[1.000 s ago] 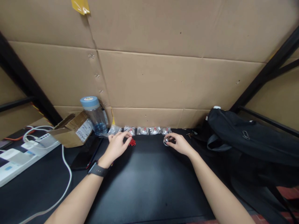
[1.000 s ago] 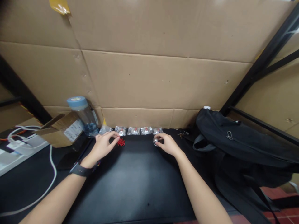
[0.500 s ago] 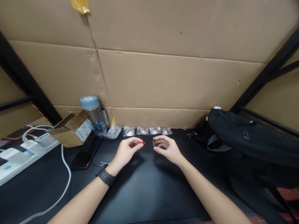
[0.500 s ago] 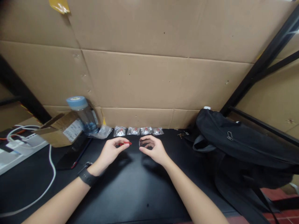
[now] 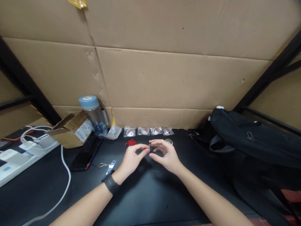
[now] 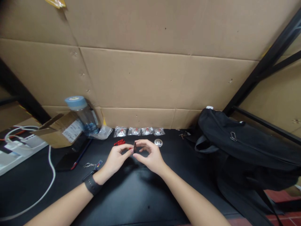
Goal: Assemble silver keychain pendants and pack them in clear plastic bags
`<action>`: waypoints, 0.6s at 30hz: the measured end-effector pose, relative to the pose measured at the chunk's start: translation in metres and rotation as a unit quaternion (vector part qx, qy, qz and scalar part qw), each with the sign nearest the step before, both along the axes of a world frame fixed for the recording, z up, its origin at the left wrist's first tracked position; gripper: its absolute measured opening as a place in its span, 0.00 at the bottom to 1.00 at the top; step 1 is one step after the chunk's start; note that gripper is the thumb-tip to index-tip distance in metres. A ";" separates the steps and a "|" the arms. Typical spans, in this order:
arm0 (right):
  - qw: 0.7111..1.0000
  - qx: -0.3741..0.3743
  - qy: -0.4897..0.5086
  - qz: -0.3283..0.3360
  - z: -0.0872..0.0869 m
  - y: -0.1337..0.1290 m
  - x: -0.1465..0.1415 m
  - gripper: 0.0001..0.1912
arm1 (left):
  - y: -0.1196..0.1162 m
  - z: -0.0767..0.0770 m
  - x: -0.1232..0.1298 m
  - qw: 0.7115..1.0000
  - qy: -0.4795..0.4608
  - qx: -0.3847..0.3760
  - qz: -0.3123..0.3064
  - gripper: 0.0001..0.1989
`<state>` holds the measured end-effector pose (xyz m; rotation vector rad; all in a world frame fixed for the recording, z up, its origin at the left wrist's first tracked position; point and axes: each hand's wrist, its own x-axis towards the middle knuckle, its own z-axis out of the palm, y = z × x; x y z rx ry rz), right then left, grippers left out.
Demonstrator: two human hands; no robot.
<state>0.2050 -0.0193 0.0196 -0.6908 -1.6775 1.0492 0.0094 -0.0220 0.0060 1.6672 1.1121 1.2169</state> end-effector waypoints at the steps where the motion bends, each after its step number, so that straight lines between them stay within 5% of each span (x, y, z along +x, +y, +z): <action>1: 1.000 0.003 0.000 0.000 0.000 0.000 0.000 0.20 | -0.001 0.001 0.000 1.000 0.003 0.001 0.003 0.10; 11: 0.999 0.038 -0.025 -0.019 -0.003 -0.002 -0.003 0.19 | -0.005 -0.002 0.004 0.999 0.024 0.019 0.014 0.12; 18: 0.999 0.013 -0.013 -0.035 -0.007 -0.001 -0.007 0.21 | -0.008 -0.001 0.002 0.986 0.125 0.099 0.054 0.09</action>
